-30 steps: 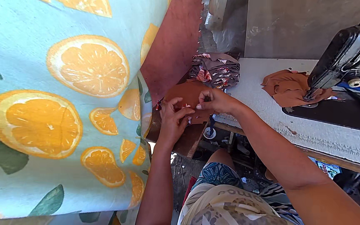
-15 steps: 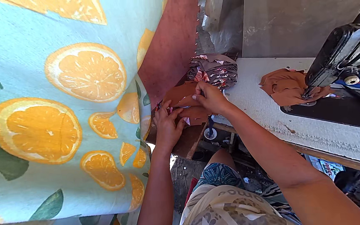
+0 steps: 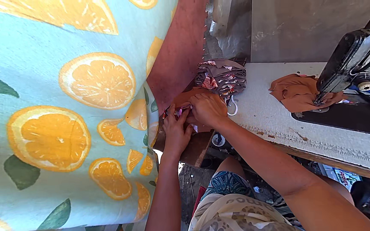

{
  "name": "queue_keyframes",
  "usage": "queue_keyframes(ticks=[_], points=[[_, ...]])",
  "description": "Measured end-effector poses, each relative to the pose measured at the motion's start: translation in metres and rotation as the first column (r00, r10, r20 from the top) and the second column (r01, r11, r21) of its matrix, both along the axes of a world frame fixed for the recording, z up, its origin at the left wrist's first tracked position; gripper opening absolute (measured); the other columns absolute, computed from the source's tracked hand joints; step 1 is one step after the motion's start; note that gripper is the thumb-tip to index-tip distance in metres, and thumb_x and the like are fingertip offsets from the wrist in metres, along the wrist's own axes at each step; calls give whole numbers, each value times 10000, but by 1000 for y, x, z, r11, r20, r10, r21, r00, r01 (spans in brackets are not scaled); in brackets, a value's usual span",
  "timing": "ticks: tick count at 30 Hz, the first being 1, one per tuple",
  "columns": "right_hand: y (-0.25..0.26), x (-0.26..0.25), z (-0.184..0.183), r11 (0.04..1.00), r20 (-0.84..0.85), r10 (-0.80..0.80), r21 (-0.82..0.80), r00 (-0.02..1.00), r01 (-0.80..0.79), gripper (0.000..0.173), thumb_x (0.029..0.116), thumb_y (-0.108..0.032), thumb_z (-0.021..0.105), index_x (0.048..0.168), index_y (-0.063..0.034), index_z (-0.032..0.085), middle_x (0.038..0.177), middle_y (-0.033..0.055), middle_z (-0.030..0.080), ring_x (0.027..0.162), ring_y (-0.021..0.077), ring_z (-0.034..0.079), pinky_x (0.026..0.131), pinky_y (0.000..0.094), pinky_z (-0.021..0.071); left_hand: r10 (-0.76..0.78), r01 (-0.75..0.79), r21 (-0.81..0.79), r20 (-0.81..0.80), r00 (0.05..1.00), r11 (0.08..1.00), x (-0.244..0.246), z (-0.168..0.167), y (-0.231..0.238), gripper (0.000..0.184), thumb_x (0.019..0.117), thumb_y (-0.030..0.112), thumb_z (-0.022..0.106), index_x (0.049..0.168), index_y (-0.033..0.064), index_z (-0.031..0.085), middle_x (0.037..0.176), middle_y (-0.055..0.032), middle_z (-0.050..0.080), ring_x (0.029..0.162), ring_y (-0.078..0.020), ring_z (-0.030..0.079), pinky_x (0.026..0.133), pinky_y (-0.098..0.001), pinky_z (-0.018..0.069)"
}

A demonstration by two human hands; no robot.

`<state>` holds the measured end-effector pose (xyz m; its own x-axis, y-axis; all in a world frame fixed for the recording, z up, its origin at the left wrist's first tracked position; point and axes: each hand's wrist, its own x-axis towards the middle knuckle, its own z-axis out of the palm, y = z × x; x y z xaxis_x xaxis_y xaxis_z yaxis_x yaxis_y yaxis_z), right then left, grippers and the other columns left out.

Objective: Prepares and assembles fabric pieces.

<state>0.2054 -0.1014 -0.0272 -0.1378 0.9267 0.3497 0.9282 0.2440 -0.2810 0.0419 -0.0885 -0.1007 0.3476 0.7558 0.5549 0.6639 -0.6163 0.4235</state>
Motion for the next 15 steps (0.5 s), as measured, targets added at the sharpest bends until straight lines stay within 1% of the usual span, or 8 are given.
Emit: queue_keyframes(ticks=[4,7,9,10,11,12,13,15], points=[[1,1,3,1000,67,1,0,998,-1,238,1009,-77,540,1194,-23,679,1188,168,685,1191,345,631,958,543,488,14,-14,-46,9,1000,999,0,1,0,492,910,265,698,1385,145,649,1660,-187,254,1385,-456,403,1042,-677,357],[0,0,-1,998,101,4,57,995,-10,207,980,-75,591,1154,-20,689,1143,165,695,1145,348,649,921,548,503,39,-39,-57,0,999,998,1,2,-1,495,913,281,699,1391,164,647,1660,-194,248,1385,-473,393,1031,-683,357],[-1,0,1,997,80,-4,82,997,-2,191,965,-46,614,1131,-29,706,1133,161,707,1131,347,663,908,557,524,43,-43,-7,39,998,999,-1,2,-4,471,918,294,680,1375,180,663,1646,-201,282,1387,-479,383,1041,-683,337],[-1,2,6,998,67,-2,58,998,-2,191,968,-37,602,1130,-30,703,1146,162,705,1136,345,663,914,558,528,28,-33,53,99,995,998,-2,3,-7,429,935,301,659,1350,197,683,1633,-184,322,1407,-452,377,1085,-661,320],[1,5,13,1000,62,-1,12,998,0,211,982,-37,572,1154,-35,695,1178,157,701,1155,337,660,933,549,521,-14,-10,127,184,983,992,-4,4,-10,366,963,311,630,1308,214,708,1616,-146,371,1438,-393,372,1139,-605,305],[3,8,18,1000,52,5,-9,999,-5,228,989,-33,549,1167,-38,691,1191,156,696,1160,337,659,934,546,519,-89,32,199,283,955,979,-4,7,-15,299,993,308,609,1253,218,729,1586,-108,423,1442,-320,384,1162,-527,309],[8,12,19,1000,32,14,-6,999,-13,234,989,-25,540,1164,-36,696,1187,160,697,1156,340,661,937,550,519,-185,95,240,386,904,966,-2,11,-22,253,1005,275,608,1204,197,745,1549,-86,464,1427,-263,404,1158,-454,337],[13,18,23,1000,3,25,7,1000,-26,252,976,-3,527,1153,-29,704,1178,167,701,1129,348,675,936,557,538,-338,261,215,581,740,941,11,17,-39,223,1008,195,598,1177,137,731,1461,-56,523,1363,-191,488,1098,-364,470]])
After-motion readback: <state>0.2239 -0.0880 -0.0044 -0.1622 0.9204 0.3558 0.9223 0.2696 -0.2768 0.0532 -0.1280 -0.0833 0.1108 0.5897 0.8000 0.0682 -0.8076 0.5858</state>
